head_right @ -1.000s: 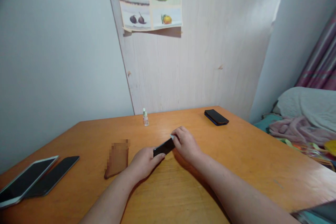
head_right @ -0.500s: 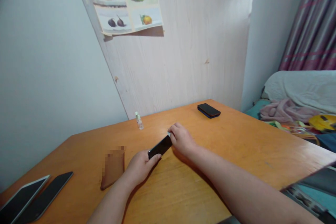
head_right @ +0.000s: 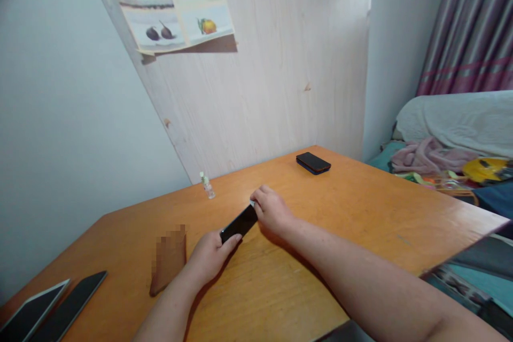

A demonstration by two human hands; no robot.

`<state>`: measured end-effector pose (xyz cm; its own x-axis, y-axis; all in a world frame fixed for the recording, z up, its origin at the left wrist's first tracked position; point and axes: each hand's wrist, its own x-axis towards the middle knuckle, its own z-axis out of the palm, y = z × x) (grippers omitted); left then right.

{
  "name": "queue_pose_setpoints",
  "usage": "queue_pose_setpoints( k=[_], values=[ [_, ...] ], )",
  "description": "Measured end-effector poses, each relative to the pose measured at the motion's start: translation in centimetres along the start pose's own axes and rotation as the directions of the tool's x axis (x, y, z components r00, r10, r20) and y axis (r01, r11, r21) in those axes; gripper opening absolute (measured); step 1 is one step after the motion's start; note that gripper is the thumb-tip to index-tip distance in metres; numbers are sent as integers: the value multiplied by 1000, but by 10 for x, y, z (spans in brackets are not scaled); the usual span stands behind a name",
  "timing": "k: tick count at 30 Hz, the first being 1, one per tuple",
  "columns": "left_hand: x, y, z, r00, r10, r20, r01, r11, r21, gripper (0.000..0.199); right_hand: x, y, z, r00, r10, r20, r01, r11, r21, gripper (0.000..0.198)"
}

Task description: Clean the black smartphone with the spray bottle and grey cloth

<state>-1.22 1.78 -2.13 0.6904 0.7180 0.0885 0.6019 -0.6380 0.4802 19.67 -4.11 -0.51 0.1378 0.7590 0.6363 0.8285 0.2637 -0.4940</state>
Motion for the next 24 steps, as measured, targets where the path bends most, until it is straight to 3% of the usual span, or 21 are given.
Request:
queue_pose_setpoints(
  k=[4,6,11,13,16,18,20,24],
  values=[
    [0,0,0,999,34,-1,-34,999,-35,42,-14,-31,10,976,-180,121,166,979,118,22],
    [-1,1,-1,999,34,2,-34,999,-34,40,-14,-34,13,966,-211,147,190,971,143,23],
    [-1,3,-1,1000,-30,4,30,1000,-8,46,2,0,2,1000,-9,26,8,1000,23,23],
    [0,1,-1,1000,-23,5,23,1000,-10,46,1,1,0,1000,6,9,-6,1000,1,23],
    [0,-2,1,1000,13,8,-13,1000,-26,43,-10,-20,8,988,-122,89,115,990,79,24],
    [1,-4,2,999,42,8,-41,998,-39,36,-17,-36,16,953,-244,181,219,965,147,25],
    [1,-5,3,998,55,4,-55,997,-58,32,-19,-41,20,935,-283,214,248,953,177,26],
    [2,-4,4,1000,9,-17,-10,995,-99,44,-4,-11,9,990,-94,102,84,991,101,26]
  ],
)
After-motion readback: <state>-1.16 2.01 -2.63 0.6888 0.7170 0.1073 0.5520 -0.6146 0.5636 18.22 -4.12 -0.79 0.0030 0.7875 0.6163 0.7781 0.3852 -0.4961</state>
